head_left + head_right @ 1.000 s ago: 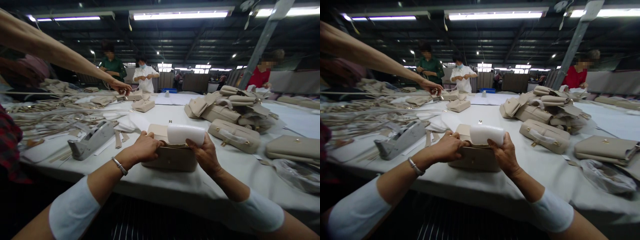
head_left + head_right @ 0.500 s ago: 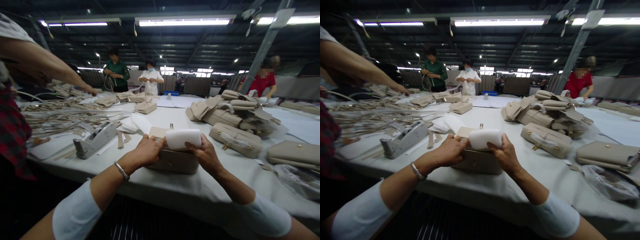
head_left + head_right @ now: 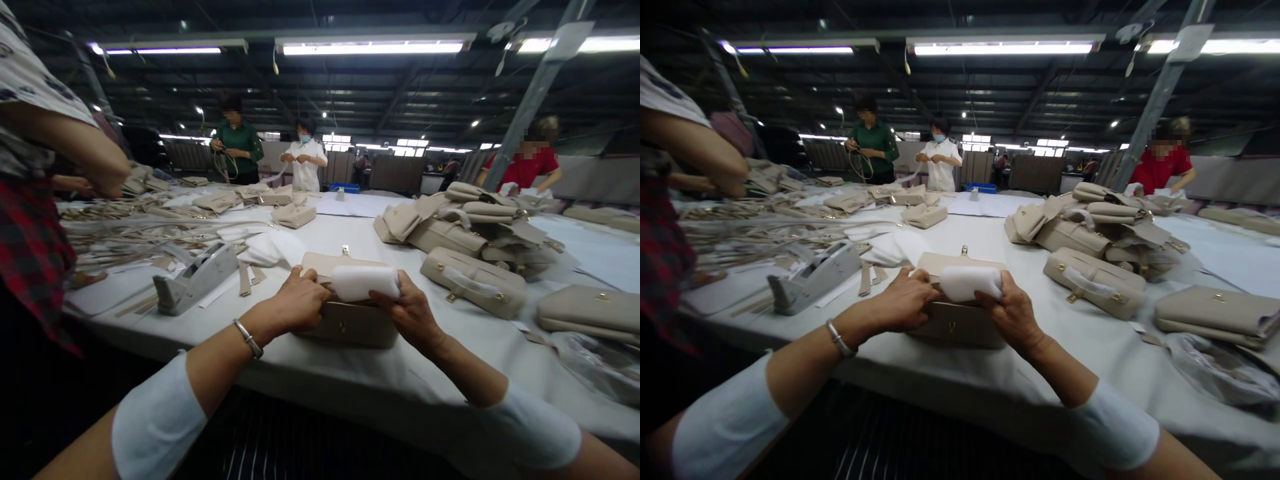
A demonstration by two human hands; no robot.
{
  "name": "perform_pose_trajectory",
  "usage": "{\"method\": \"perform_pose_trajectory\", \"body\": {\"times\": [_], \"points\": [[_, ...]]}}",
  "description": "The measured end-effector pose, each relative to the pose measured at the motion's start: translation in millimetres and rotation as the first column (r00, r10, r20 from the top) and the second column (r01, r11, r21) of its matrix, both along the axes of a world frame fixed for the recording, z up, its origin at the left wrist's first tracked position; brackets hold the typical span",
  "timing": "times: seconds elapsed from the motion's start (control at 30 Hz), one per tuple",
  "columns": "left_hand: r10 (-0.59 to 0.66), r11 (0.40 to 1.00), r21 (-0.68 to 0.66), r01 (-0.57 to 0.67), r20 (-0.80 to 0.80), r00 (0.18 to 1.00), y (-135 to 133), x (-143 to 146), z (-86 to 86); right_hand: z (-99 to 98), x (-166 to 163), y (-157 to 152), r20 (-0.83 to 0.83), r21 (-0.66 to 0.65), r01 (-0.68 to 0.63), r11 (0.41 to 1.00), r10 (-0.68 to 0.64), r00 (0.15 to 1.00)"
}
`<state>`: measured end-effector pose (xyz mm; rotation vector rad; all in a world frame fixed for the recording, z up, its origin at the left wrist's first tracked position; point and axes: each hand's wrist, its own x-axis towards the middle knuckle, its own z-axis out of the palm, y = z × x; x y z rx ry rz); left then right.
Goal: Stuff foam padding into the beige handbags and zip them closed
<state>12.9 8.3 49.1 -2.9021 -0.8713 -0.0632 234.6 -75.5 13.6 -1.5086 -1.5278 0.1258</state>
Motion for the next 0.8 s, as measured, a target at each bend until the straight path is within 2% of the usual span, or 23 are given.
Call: {"method": "perform_pose_trajectory", "body": {"times": [0.07,0.13,0.23,0.3,0.43,0.5,0.63,0.7,0.8], "points": [[-0.013,0.999,-0.038,0.012,-0.006,1.000,3.1,2.1,0.2,1.8,0.5,1.7,-0.215,0.075,-0.091,0.993,0.106,0.971],[-0.005,0.998,-0.065,0.004,-0.016,1.000,5.0,3.4,-0.9,4.2,-0.6,5.6,-0.423,0.138,-0.139,0.981,0.185,0.887],[0.002,0.996,-0.088,-0.005,-0.035,0.999,4.5,3.8,-2.4,9.2,-3.6,11.6,-0.572,0.140,-0.163,0.977,0.214,0.792],[0.003,0.996,-0.093,-0.007,-0.038,0.999,2.4,3.2,-2.2,12.6,-5.0,13.1,-0.507,0.083,-0.218,0.973,0.229,0.831],[0.004,0.998,-0.061,-0.007,-0.036,0.999,-2.1,-0.2,-0.2,16.2,-3.4,10.1,-0.140,-0.058,-0.197,0.979,0.188,0.972],[0.011,0.999,-0.046,-0.013,-0.038,0.999,-3.3,-2.3,0.1,16.7,-0.7,8.6,-0.055,-0.087,-0.224,0.971,0.220,0.974],[-0.008,0.999,-0.034,0.007,-0.015,1.000,-2.9,-5.8,-2.4,19.2,3.7,8.1,-0.092,-0.144,-0.384,0.912,0.374,0.923],[-0.026,0.999,-0.034,0.026,-0.005,1.000,-2.2,-7.1,-3.9,22.6,3.1,7.6,-0.029,-0.194,-0.342,0.919,0.343,0.939],[-0.032,0.999,-0.039,0.032,0.007,0.999,-3.0,-8.6,-4.7,31.2,-0.9,5.8,0.235,-0.287,-0.135,0.948,0.207,0.950]]}}
